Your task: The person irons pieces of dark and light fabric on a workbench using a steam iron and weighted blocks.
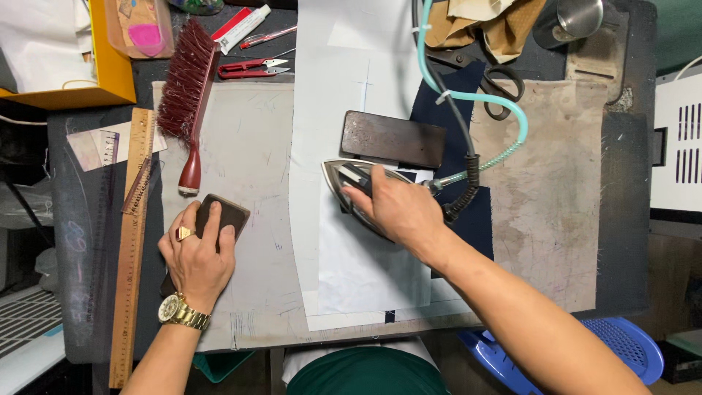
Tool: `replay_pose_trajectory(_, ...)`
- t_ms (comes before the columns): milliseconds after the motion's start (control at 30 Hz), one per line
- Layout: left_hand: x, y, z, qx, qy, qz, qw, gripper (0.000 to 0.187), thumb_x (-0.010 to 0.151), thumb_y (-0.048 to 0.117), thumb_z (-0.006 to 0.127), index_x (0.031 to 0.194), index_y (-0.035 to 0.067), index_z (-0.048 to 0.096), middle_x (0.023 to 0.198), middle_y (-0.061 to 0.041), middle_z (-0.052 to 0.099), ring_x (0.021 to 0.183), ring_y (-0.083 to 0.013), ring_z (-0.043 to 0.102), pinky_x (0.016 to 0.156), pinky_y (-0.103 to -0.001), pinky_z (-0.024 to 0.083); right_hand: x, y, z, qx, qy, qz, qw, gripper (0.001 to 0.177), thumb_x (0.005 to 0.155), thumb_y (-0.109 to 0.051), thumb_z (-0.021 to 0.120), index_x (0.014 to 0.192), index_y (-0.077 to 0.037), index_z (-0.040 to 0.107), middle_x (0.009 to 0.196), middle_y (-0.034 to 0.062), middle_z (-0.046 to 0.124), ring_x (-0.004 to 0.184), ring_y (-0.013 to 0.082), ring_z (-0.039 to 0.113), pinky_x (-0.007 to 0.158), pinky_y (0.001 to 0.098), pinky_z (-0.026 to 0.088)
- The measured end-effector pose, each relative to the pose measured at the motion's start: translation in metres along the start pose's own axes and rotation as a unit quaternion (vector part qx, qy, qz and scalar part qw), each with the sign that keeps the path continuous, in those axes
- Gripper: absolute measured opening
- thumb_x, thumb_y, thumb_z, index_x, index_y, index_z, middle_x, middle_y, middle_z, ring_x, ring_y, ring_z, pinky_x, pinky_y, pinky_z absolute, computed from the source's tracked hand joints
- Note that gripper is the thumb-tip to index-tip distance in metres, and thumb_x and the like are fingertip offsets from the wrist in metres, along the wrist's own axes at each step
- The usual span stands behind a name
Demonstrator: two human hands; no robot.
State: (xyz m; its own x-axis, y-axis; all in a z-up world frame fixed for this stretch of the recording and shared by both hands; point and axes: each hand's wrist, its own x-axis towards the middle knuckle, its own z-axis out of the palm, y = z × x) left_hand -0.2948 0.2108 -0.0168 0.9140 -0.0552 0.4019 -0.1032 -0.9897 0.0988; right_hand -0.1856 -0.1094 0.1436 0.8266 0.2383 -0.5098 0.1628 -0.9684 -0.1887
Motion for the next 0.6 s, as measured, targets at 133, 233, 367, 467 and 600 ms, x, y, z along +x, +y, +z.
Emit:
replay_pose_trajectory(133, 0.001, -0.003, 0.0, -0.042, -0.008, -0.007, 0.999, 0.034, 0.102, 0.027, 0.061, 0.131, 0.014, 0.072, 0.133, -0.012, 0.065, 0.125, -0.0294, 0.061, 0.097, -0.042, 0.04, -0.005, 0.03, 0.0, 0.001, -0.025, 0.01, 1.0, 0.064, 0.104, -0.065, 0.035, 0.105, -0.004, 0.054, 0.084, 0.0283, 0.073, 0.084, 0.05, 0.074, 0.077, 0.0571, 0.058)
replay_pose_trajectory(233, -0.002, -0.005, 0.004, -0.047, -0.01, -0.008, 0.999, 0.035, 0.102, 0.026, 0.061, 0.132, 0.013, 0.072, 0.133, -0.012, 0.064, 0.126, -0.0292, 0.061, 0.098, -0.042, 0.04, -0.015, 0.05, -0.003, 0.006, -0.039, 0.033, 0.999, 0.066, 0.102, -0.067, 0.035, 0.106, -0.003, 0.056, 0.085, 0.0297, 0.073, 0.088, 0.051, 0.074, 0.08, 0.0584, 0.057)
replay_pose_trajectory(367, 0.0, -0.004, 0.003, -0.055, -0.013, -0.008, 0.998, 0.035, 0.102, 0.026, 0.061, 0.133, 0.012, 0.071, 0.134, -0.013, 0.063, 0.127, -0.0296, 0.06, 0.099, -0.043, 0.041, -0.017, 0.067, 0.0, 0.0, -0.057, 0.045, 0.997, 0.068, 0.1, -0.069, 0.036, 0.106, -0.005, 0.057, 0.087, 0.0277, 0.074, 0.09, 0.0483, 0.074, 0.083, 0.0566, 0.057)
replay_pose_trajectory(467, 0.002, -0.002, 0.001, -0.053, -0.022, -0.013, 0.998, 0.036, 0.101, 0.025, 0.062, 0.134, 0.011, 0.07, 0.135, -0.013, 0.063, 0.126, -0.0296, 0.06, 0.1, -0.042, 0.041, -0.013, 0.066, 0.005, 0.008, -0.053, 0.026, 0.998, 0.065, 0.099, -0.069, 0.039, 0.101, -0.007, 0.057, 0.086, 0.0251, 0.074, 0.087, 0.0476, 0.074, 0.08, 0.0563, 0.058)
replay_pose_trajectory(600, 0.002, -0.003, 0.001, -0.053, -0.031, -0.016, 0.998, 0.037, 0.101, 0.025, 0.063, 0.134, 0.011, 0.07, 0.134, -0.014, 0.063, 0.125, -0.0296, 0.061, 0.099, -0.042, 0.041, -0.01, 0.048, 0.007, -0.018, -0.047, -0.039, 0.998, 0.061, 0.1, -0.066, 0.041, 0.1, -0.008, 0.057, 0.086, 0.0236, 0.075, 0.081, 0.0465, 0.075, 0.078, 0.0561, 0.059)
